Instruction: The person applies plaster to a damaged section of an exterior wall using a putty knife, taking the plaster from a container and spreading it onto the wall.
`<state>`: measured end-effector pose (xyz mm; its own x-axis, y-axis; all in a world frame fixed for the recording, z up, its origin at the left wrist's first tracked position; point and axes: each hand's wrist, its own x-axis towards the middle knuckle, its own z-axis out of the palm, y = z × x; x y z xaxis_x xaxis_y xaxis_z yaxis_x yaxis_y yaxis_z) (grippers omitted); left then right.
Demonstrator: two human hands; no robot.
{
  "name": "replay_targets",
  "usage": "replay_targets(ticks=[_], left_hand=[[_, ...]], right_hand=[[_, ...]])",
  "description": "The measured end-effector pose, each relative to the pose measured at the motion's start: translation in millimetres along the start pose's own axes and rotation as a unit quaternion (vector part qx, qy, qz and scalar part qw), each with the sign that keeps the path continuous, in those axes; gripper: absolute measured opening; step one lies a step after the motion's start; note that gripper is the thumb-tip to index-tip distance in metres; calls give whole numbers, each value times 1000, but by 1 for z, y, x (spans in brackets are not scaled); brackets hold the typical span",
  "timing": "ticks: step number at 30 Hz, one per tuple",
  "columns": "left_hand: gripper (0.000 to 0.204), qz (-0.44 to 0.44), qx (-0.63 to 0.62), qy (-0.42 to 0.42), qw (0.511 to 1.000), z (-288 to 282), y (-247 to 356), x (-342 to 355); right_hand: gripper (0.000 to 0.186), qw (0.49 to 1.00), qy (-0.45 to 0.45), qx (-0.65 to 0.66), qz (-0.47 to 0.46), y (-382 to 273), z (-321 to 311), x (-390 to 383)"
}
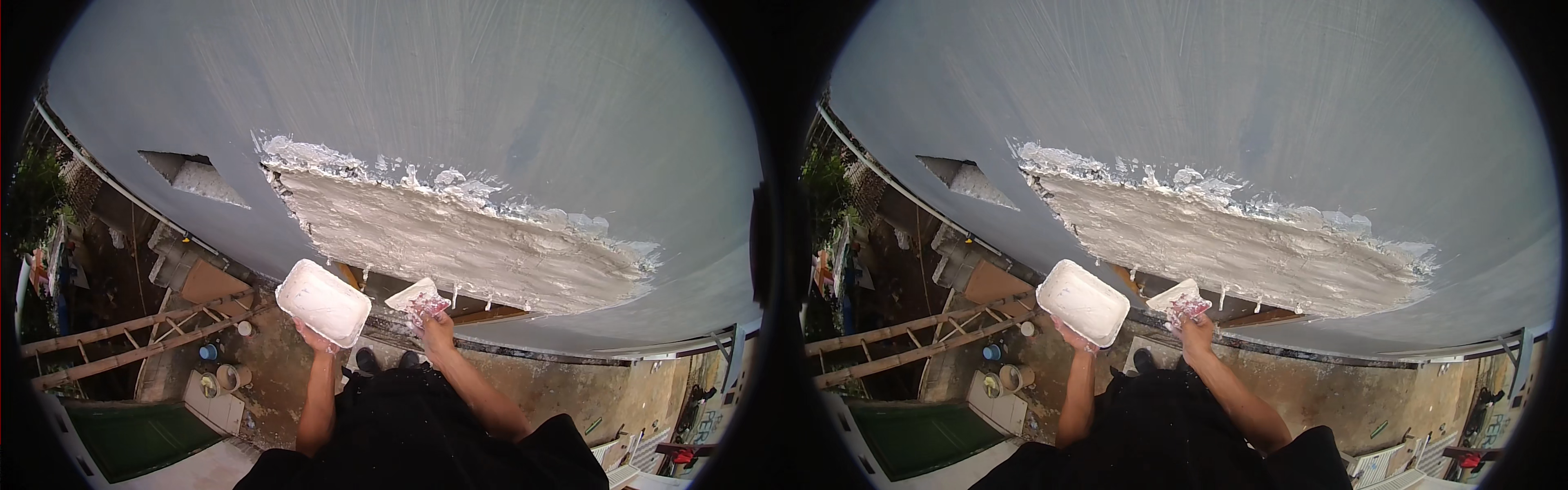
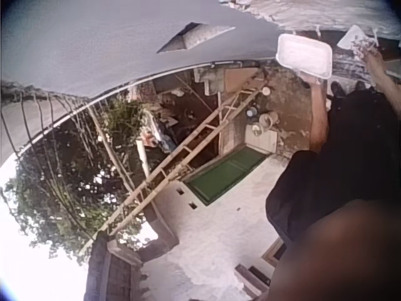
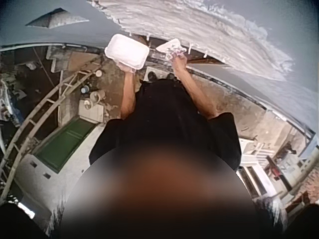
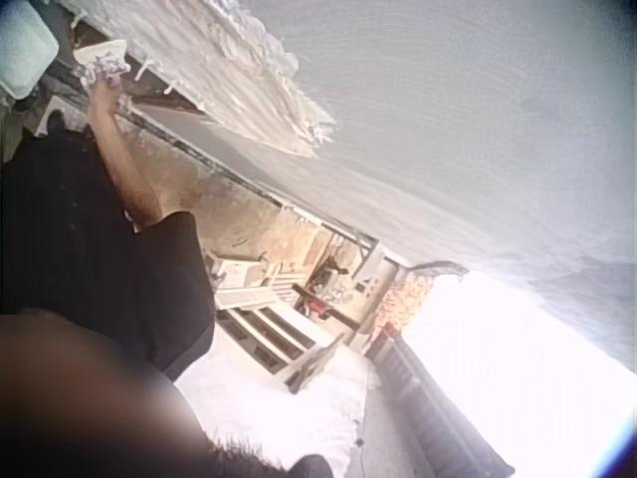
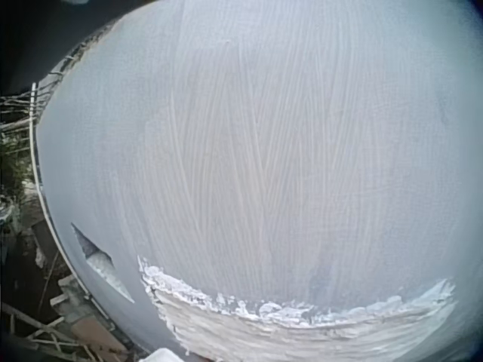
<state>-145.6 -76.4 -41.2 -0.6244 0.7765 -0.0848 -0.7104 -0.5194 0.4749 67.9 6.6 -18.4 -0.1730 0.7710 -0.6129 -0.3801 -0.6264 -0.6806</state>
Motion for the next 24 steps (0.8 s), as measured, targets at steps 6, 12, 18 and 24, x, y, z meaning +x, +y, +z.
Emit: replay_targets(ticks=[6,12,18,24], left_hand=[[78,54,12,-25,998,-3,20,-8],[74,93,40,37,994,-43,40,-15],[75,94,81,27,992,-40,50,-18],[77,63,23,39,997,-33,52,-16]], right_hand=[[24,984,87,119,-97,27,90,60],[21,964,136,133,-187,19,153,69],[19,966,94,105,-215,3,173,51],[26,979,-1,162,-123,-28,183,-22]])
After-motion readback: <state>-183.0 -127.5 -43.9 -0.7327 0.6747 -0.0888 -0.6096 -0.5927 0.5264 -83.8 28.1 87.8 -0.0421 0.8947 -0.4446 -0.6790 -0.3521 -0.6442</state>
